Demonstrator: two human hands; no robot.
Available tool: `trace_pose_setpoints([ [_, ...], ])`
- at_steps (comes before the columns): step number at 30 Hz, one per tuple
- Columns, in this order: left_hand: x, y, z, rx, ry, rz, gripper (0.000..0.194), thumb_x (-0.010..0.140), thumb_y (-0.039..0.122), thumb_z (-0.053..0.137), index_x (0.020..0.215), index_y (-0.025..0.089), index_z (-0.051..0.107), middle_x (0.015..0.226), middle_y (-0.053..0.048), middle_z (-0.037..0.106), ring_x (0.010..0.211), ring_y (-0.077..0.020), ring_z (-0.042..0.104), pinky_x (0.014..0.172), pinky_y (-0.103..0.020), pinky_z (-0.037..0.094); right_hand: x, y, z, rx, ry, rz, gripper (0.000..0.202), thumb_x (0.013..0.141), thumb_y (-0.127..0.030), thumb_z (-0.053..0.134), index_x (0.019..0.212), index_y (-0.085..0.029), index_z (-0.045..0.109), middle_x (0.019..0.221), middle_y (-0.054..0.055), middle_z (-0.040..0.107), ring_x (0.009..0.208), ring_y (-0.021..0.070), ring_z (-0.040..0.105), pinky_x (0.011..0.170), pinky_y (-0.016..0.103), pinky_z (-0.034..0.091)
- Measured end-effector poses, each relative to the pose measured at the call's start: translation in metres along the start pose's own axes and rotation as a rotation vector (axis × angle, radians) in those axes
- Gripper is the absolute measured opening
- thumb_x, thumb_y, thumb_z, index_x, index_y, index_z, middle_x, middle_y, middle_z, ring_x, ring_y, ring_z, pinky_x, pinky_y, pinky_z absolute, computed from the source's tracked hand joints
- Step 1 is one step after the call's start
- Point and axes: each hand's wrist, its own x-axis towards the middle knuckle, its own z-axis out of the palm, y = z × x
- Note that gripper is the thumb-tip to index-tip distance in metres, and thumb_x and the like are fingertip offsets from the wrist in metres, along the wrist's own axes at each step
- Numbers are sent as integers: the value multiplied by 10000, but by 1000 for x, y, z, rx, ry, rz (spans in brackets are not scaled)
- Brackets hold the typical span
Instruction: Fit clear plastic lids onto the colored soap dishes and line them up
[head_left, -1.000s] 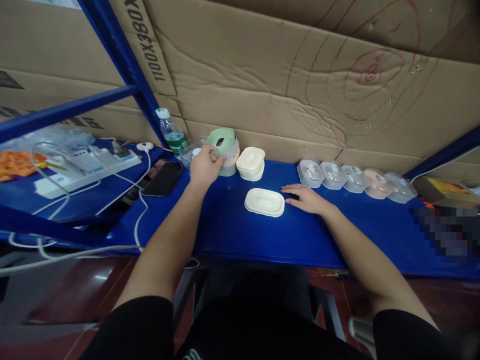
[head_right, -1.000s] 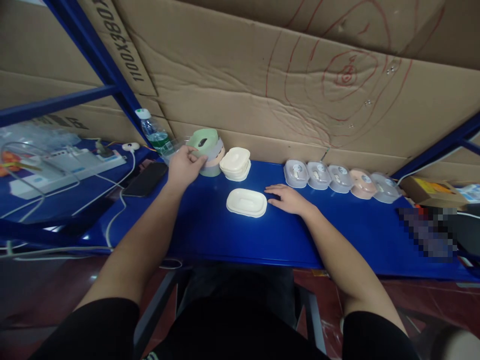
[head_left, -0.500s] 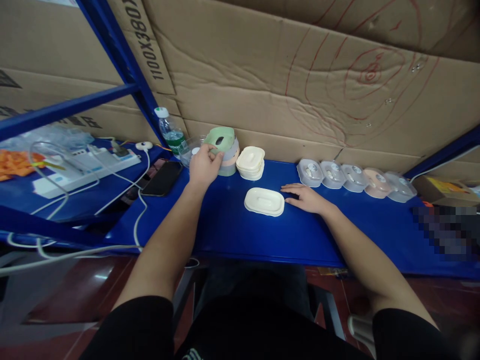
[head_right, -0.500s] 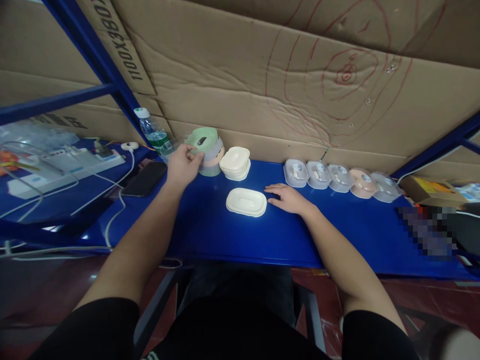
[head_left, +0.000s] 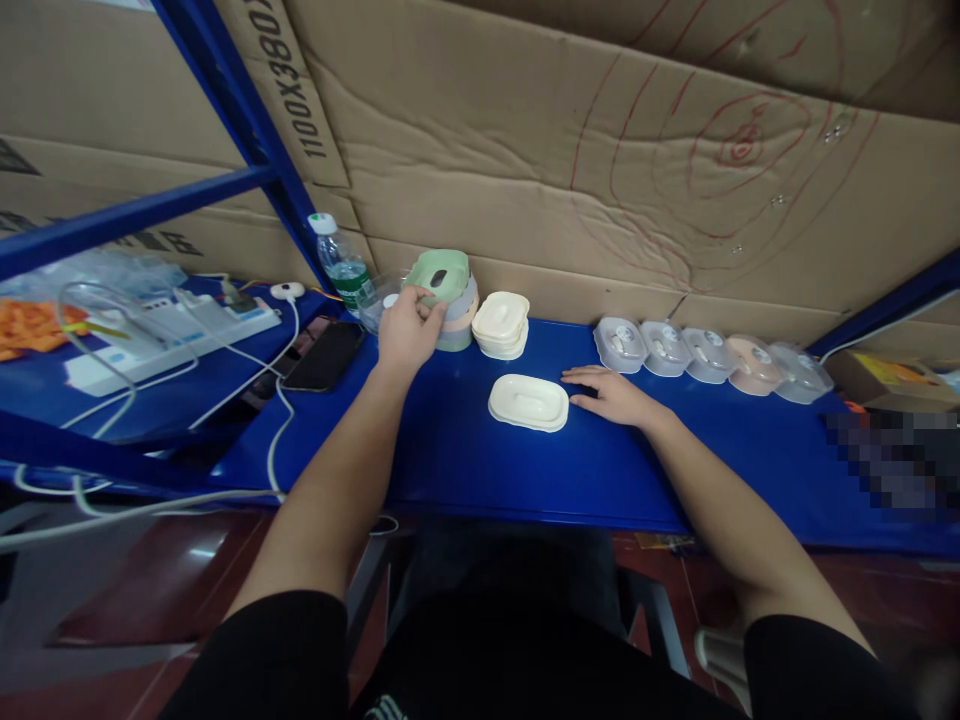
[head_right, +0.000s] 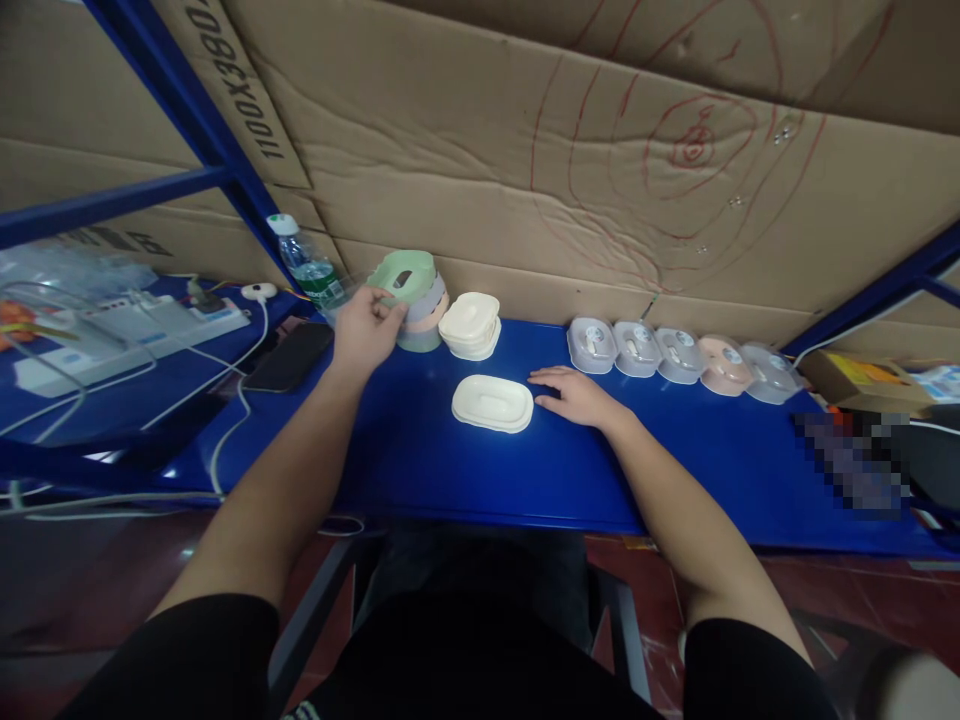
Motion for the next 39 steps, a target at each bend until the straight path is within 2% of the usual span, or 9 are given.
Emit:
trace_pose_setpoints([
  [33,-1,3,-2,2,-14,0,242,906,378,646,1093,223,648,784,-30,706,820,-245,689,846,-385,502,0,1,1,4,4,-6,406,986,-345,673,1387,-283,691,1426,86,702,1355,300,641,1150,593,509],
  [39,-1,3,-2,-36,19,16,218,908,367,639,1074,226,621,759,-15,687,780,-225,684,791,-359,505,0,1,1,4,6,-13,404,988,-344,666,1381,-257,699,1416,105,707,1349,307,645,1148,584,513],
])
